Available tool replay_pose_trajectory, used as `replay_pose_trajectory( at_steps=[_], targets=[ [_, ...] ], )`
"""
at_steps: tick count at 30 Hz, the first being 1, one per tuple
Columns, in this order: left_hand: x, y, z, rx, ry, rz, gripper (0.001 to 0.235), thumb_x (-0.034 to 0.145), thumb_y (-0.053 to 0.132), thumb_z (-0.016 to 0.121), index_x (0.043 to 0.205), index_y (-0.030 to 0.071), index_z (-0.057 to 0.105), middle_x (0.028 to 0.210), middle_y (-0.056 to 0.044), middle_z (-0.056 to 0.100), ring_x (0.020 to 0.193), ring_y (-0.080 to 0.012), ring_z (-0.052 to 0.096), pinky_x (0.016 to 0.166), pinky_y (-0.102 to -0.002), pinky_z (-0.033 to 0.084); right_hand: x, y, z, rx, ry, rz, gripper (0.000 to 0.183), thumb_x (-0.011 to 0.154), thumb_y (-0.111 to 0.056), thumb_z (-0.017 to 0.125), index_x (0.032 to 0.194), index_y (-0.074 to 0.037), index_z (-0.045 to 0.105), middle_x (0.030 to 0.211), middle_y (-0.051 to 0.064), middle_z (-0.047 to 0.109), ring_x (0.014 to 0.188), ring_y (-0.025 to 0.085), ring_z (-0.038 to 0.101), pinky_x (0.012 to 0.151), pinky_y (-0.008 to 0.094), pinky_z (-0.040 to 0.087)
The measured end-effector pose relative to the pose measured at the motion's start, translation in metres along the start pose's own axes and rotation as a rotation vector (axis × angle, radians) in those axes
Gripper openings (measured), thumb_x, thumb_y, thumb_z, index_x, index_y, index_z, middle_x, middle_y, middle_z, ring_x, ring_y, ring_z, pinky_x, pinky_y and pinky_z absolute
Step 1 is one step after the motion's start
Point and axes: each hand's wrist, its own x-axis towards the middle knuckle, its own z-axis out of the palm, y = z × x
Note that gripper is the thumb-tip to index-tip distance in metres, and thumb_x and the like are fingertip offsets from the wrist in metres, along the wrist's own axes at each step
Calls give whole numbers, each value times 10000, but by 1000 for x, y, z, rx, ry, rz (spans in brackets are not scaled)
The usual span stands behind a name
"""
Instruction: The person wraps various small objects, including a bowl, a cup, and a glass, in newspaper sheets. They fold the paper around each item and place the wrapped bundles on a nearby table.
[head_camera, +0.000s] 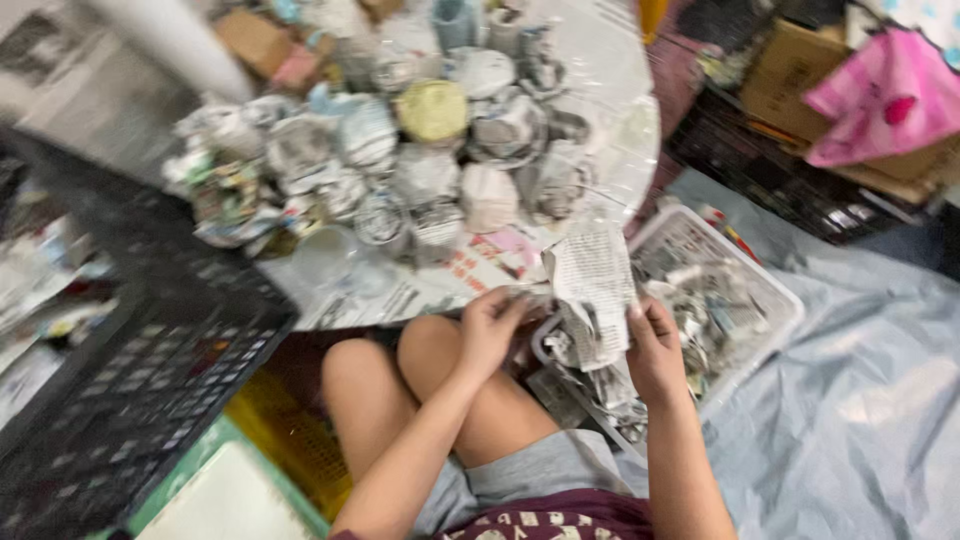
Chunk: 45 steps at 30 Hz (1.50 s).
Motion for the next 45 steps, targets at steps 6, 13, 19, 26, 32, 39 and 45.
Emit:
replay_pose_trajectory(
  at_steps=[6, 13, 19, 26, 32, 39, 45],
  targets=[
    [-61, 10, -97, -244, 138, 10, 223, 1003, 86, 659, 1185, -44, 655, 1089, -58, 683, 932, -111, 676, 792, -290, 593, -3, 30, 69, -3, -94, 152, 194, 1048, -207, 552, 1015, -56, 668, 914, -23, 668, 819, 69, 584, 746, 248, 478],
    [-131, 2, -131, -256, 175, 21, 367, 1035, 101, 618, 1374, 23, 503, 1288, -45, 617, 1235, -140, 568, 1060, -314, 460, 7, 78, 73, -668, -238, -190, 154, 1017, -115, 716, 922, -29, 631, 833, -7, 605, 794, 75, 529, 709, 251, 433],
    [-171, 34, -194, -90, 408, 214, 317, 1046, 99, 584, 1353, 26, 548, 1336, -91, 637, 1273, -177, 607, 1111, -320, 474, 39, 36, -6, -1084, 178, -1137, 505, 936, -62, 814, 1300, 67, 489, 1275, 182, 534, 1148, 261, 554, 936, 368, 480],
    [-208, 157, -279, 311, 642, 316, 262, 1044, 124, 582, 1297, 59, 615, 1299, -92, 676, 1251, -199, 633, 1069, -339, 497, 71, -2, 11, -1579, 343, -259, 500, 966, -67, 739, 1389, 43, 495, 1324, 181, 567, 1139, 251, 578, 928, 358, 487],
    [-211, 250, -387, 1026, 716, 231, 362, 1010, 245, 667, 1328, 88, 591, 1338, -140, 620, 1276, -340, 593, 1075, -447, 467, 99, -29, 70, -1585, 91, -207, 512, 993, -71, 675, 1464, 22, 499, 1367, 181, 595, 1130, 242, 599, 921, 350, 493],
    [-94, 225, -552, 1640, 515, -96, 881, 614, 177, 875, 1414, 124, 509, 1466, -137, 461, 1357, -363, 420, 999, -558, 422, 80, -33, 341, -999, -881, -610, 520, 961, -58, 619, 1463, 1, 499, 1342, 152, 643, 1203, 208, 642, 1005, 335, 494],
    [-54, 170, -631, 1842, 514, -42, 145, 988, 183, 693, 1086, 261, 765, 1053, -47, 772, 1013, -281, 732, 1075, -545, 496, 24, 15, 596, -1083, -1478, -576, 348, 952, -181, 662, 1276, -54, 664, 1179, 106, 717, 977, 240, 704, 851, 357, 566]
  ],
)
